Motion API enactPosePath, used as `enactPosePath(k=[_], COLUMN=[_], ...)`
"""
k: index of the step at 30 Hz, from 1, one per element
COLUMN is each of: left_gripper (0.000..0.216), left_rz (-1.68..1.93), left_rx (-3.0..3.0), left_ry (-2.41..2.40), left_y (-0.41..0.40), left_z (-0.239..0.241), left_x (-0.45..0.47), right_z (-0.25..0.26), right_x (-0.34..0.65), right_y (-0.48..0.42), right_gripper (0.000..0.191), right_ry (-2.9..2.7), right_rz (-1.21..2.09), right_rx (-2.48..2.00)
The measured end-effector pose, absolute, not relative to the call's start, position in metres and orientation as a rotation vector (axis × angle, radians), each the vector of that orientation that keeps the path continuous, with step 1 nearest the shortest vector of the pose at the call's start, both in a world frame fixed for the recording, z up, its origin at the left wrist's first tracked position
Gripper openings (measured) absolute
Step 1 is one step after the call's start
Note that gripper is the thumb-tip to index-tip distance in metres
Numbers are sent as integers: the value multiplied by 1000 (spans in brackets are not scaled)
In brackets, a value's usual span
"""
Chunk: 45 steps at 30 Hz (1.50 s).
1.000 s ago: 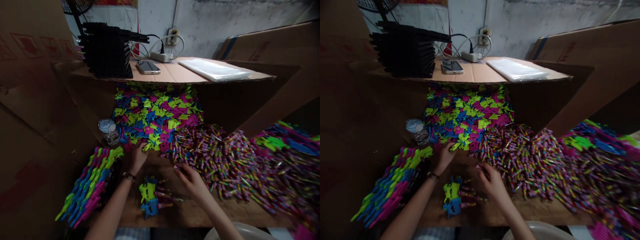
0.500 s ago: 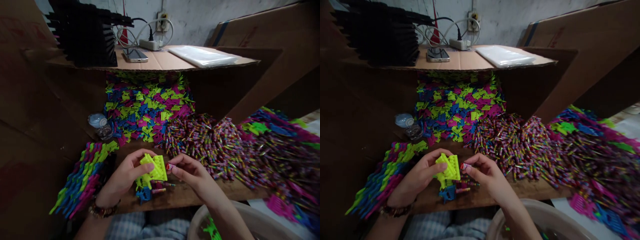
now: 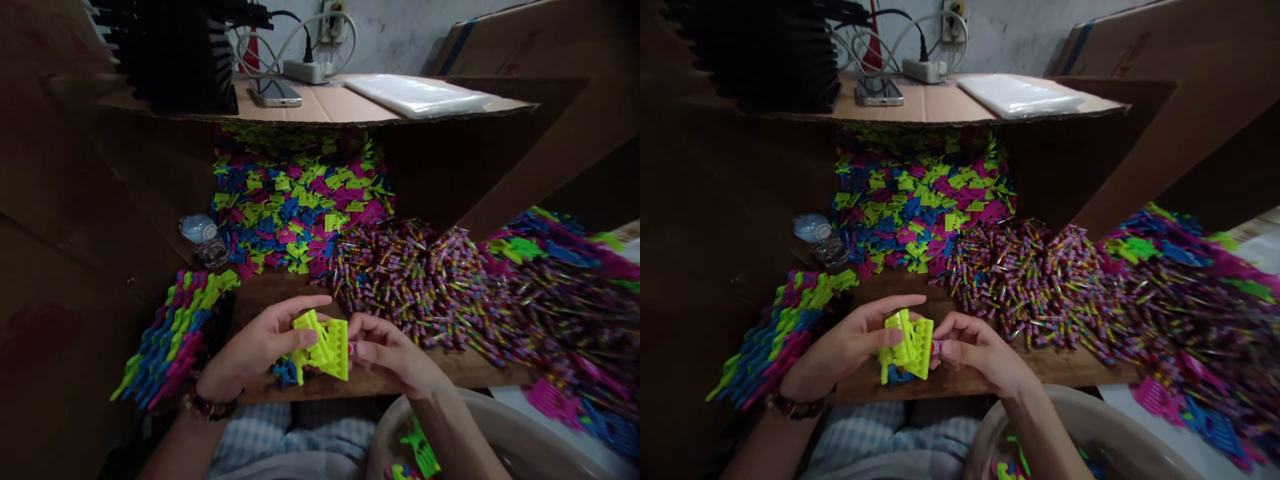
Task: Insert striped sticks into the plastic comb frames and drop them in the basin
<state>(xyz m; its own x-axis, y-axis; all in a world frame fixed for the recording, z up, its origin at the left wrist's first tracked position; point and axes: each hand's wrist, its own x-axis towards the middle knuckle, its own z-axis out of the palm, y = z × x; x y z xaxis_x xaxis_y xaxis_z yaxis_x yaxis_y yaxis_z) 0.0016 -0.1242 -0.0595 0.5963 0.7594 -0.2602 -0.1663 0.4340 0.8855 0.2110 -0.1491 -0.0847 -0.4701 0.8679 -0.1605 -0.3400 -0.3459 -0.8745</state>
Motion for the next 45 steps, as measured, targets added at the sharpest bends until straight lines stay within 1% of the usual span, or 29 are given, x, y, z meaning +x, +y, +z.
enactPosePath(k=[3, 5, 9, 11, 13, 17, 23, 30, 34, 36, 38, 41, 45], left_gripper=[46, 42, 39, 39, 38, 37, 34, 29, 30, 30, 30, 31, 32], left_rz=[641, 654, 659, 651, 644, 661, 669, 713, 696, 675, 670, 720, 817], left_rx=[975, 989, 1114, 1203, 1283, 1318, 1145, 1449, 1473, 1481, 1496, 1520, 1540], left_ry=[729, 749, 855, 932, 990, 1050, 993, 1187, 1217, 1220, 1257, 1336, 1357], left_y=[-124, -124, -125, -125, -126, -124, -124, -129, -131, -133, -137, -145, -154], left_z=[-58, -58, -57, -56, -54, -56, -68, -63, -66, -68, -69, -69, -70], left_x=[2, 2, 1, 0, -1, 0, 2, -1, 0, 1, 4, 10, 16], right_z=[-89, -92, -90, -85, -81, -87, -116, -105, -109, -113, -114, -115, -119], right_x=[210, 211, 212, 212, 210, 205, 200, 198, 198, 198, 197, 191, 186], right_y=[-149, -148, -150, -154, -158, -163, -166, -170, -170, -168, -167, -165, -166], right_gripper=[30, 31, 19, 13, 12, 13, 18, 14, 13, 16, 24, 30, 23], right_ry=[-1010, -1015, -1084, -1181, -1293, -1340, -1148, -1369, -1328, -1302, -1300, -1341, -1473], right_rz=[1910, 1904, 1844, 1759, 1640, 1495, 1570, 1388, 1420, 1448, 1432, 1314, 1125], right_rx=[-851, -863, -883, -931, -1007, -1097, -1011, -1129, -1130, -1128, -1139, -1221, -1281])
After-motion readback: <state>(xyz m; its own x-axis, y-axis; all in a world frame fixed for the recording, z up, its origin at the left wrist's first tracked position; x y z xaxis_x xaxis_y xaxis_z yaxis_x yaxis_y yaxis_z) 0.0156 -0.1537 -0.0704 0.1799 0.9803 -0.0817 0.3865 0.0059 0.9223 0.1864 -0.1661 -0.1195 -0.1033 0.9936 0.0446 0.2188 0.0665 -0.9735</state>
